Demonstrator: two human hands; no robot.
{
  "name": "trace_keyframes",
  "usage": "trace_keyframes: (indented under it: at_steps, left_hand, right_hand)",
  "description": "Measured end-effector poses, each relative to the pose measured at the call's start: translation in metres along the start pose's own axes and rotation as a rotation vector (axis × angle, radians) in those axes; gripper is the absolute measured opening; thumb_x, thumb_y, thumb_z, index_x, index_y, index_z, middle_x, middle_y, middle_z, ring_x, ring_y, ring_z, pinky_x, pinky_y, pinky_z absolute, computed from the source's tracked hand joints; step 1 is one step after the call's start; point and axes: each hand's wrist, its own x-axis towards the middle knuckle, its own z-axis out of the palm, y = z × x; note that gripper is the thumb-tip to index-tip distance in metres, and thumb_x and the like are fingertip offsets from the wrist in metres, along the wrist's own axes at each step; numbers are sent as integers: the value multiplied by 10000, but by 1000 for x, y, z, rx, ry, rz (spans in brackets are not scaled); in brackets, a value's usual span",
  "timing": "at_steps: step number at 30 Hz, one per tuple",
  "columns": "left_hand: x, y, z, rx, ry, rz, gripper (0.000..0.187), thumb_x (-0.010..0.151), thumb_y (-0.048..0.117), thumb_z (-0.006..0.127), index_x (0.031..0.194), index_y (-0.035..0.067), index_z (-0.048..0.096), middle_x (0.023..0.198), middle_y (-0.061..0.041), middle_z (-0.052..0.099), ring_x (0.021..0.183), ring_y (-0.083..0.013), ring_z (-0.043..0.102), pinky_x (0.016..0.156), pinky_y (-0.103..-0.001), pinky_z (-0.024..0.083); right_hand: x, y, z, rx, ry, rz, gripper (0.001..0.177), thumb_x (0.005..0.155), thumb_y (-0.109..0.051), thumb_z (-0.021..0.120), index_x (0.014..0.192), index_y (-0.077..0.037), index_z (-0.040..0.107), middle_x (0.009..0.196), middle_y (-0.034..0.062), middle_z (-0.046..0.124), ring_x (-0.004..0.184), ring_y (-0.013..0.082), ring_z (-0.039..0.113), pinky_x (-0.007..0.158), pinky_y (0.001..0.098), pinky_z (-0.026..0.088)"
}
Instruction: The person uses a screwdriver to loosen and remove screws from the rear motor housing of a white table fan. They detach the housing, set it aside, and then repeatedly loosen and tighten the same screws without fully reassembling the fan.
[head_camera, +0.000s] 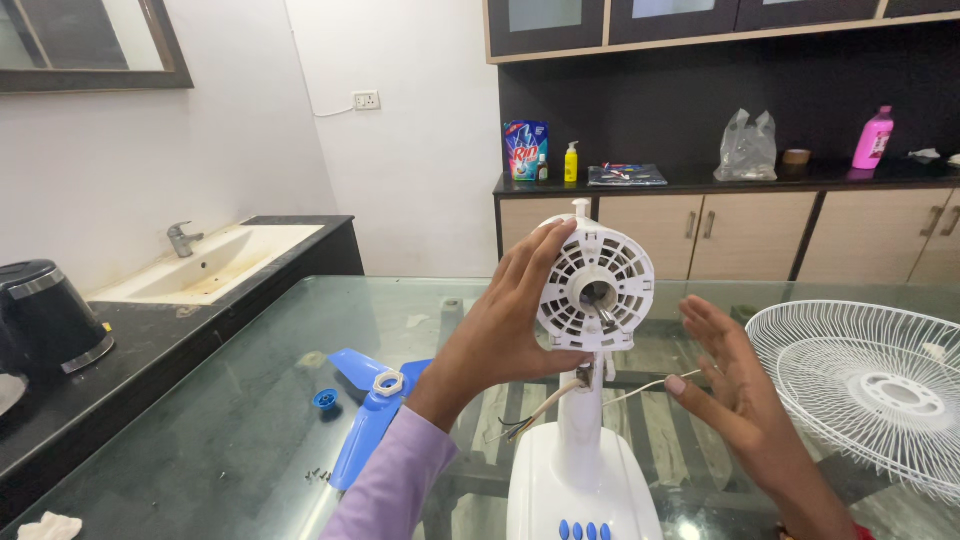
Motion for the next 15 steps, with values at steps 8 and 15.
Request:
trace_keyframes:
  at_steps: [8,15]
  left_hand:
    - [-1,-3,-1,0,-16,-16,1253,580,205,926,1621,157,229,1645,-207,330,1526,-430,364,1242,-493,398]
    - [0,-2,0,-25,-20,-59,1262,550,198,931,1604,168,238,1641,-197,334,1506,-428,380,1225,-497,393]
  right_hand:
    - [-2,-5,-1,57,28,-82,736,834,-131,652,1506,-34,369,1591,224,408,1527,375,321,1192,568,281]
    - [3,2,17,-40,-19,-91,734,860,-147,659,1519,-63,349,1550,178,460,1493,314,387,1187,513,334]
